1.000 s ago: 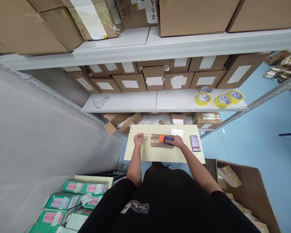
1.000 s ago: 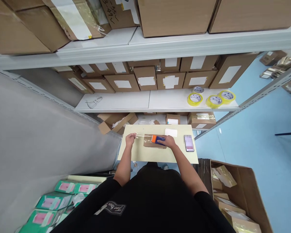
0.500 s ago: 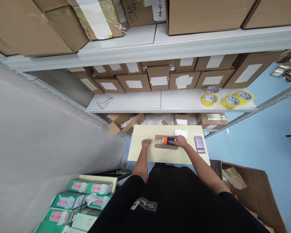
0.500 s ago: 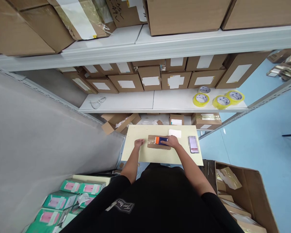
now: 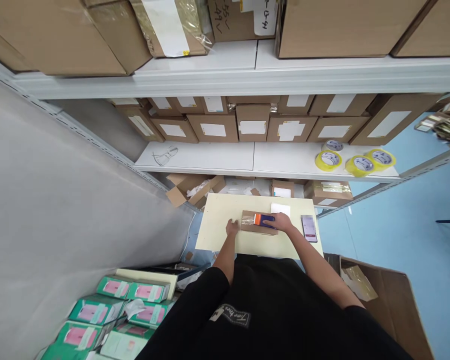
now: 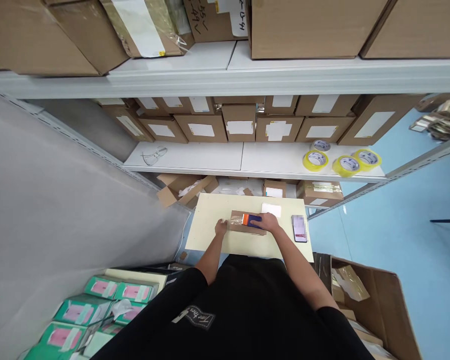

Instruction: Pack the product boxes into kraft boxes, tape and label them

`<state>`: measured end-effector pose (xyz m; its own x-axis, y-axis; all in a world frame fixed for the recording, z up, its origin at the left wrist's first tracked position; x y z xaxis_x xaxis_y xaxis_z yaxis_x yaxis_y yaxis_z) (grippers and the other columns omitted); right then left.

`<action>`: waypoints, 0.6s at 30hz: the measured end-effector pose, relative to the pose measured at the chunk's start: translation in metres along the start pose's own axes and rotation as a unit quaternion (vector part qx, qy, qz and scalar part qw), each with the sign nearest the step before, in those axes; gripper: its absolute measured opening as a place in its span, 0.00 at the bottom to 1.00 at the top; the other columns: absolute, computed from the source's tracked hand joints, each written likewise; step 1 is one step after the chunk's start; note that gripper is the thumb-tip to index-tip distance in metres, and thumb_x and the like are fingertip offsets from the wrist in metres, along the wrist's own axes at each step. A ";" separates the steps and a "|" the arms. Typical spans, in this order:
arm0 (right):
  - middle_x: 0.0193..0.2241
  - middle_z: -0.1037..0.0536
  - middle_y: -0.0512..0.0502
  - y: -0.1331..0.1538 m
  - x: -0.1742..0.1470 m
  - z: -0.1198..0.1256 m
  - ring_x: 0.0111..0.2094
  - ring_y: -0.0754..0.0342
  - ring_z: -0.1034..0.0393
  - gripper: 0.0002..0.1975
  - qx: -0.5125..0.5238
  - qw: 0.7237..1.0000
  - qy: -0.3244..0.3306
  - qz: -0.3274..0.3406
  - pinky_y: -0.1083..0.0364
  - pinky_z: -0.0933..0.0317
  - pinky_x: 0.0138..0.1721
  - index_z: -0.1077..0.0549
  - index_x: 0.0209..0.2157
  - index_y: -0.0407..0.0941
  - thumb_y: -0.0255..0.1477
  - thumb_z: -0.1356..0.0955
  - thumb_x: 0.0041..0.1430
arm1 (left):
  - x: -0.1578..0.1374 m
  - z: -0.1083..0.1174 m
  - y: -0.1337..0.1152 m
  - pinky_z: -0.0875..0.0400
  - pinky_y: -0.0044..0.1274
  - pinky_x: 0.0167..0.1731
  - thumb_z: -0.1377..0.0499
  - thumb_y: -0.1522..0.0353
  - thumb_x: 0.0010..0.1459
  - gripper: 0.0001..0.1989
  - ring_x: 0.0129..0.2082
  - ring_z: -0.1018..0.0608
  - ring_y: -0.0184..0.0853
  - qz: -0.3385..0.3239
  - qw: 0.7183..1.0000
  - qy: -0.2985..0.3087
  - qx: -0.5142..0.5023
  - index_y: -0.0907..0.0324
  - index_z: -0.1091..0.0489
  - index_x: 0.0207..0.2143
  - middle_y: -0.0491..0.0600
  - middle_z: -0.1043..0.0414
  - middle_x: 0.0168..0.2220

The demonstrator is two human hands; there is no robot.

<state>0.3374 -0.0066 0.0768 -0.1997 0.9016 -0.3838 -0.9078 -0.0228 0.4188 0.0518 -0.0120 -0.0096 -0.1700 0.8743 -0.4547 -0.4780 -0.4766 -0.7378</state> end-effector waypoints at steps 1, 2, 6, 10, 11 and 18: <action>0.43 0.14 0.41 0.001 0.001 0.000 0.47 0.42 0.21 0.31 0.002 1.000 0.003 -0.003 0.54 0.35 0.43 0.17 0.51 0.52 0.60 0.33 0.61 | -0.001 0.001 -0.001 0.29 0.34 0.51 0.45 0.56 0.67 0.19 0.52 0.20 0.48 0.003 1.000 -0.010 -0.002 0.60 0.23 0.46 0.59 0.18 0.44; 0.43 0.14 0.41 0.002 0.002 0.001 0.46 0.42 0.21 0.31 0.003 1.000 0.007 -0.004 0.53 0.35 0.43 0.17 0.51 0.52 0.60 0.32 0.61 | -0.001 0.000 -0.003 0.30 0.34 0.53 0.48 0.56 0.69 0.20 0.54 0.21 0.48 0.003 1.000 -0.015 -0.007 0.59 0.23 0.47 0.59 0.18 0.47; 0.42 0.15 0.37 0.012 0.005 0.003 0.44 0.41 0.21 0.33 -0.011 1.000 0.017 -0.015 0.52 0.34 0.41 0.16 0.49 0.50 0.62 0.32 0.59 | -0.004 -0.017 -0.015 0.31 0.32 0.55 0.46 0.51 0.68 0.23 0.55 0.21 0.45 -0.021 0.999 0.019 -0.028 0.56 0.25 0.54 0.56 0.19 0.53; 0.41 0.15 0.32 0.027 0.007 0.002 0.42 0.38 0.20 0.37 -0.036 0.998 0.021 -0.048 0.50 0.32 0.40 0.16 0.43 0.44 0.63 0.31 0.54 | -0.008 -0.031 -0.017 0.30 0.32 0.55 0.46 0.52 0.69 0.28 0.55 0.21 0.45 -0.021 0.999 0.031 -0.034 0.56 0.33 0.64 0.57 0.22 0.57; 0.40 0.15 0.31 0.031 0.008 0.001 0.42 0.38 0.20 0.36 -0.039 0.997 0.022 -0.058 0.50 0.32 0.40 0.16 0.42 0.44 0.63 0.29 0.53 | -0.008 -0.033 -0.016 0.30 0.32 0.54 0.46 0.52 0.69 0.28 0.54 0.20 0.46 -0.015 0.999 0.030 -0.032 0.56 0.35 0.65 0.57 0.22 0.57; 0.41 0.16 0.31 -0.013 -0.008 0.024 0.41 0.41 0.20 0.30 -0.069 0.989 0.015 -0.133 0.52 0.33 0.37 0.18 0.38 0.42 0.57 0.27 0.54 | 0.003 -0.033 -0.015 0.30 0.33 0.52 0.46 0.54 0.70 0.24 0.51 0.20 0.48 0.016 0.999 0.030 0.000 0.59 0.34 0.61 0.60 0.20 0.51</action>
<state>0.3594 -0.0028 0.0946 0.0443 0.8707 -0.4899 -0.9707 0.1534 0.1848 0.0868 -0.0054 -0.0167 -0.1331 0.8519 -0.5066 -0.4738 -0.5036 -0.7224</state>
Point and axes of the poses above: each hand's wrist, its own x-axis towards the middle knuckle, its own z-axis out of the back of the hand, y = z × x, the point moved 3 cm from there along x, towards the middle knuckle
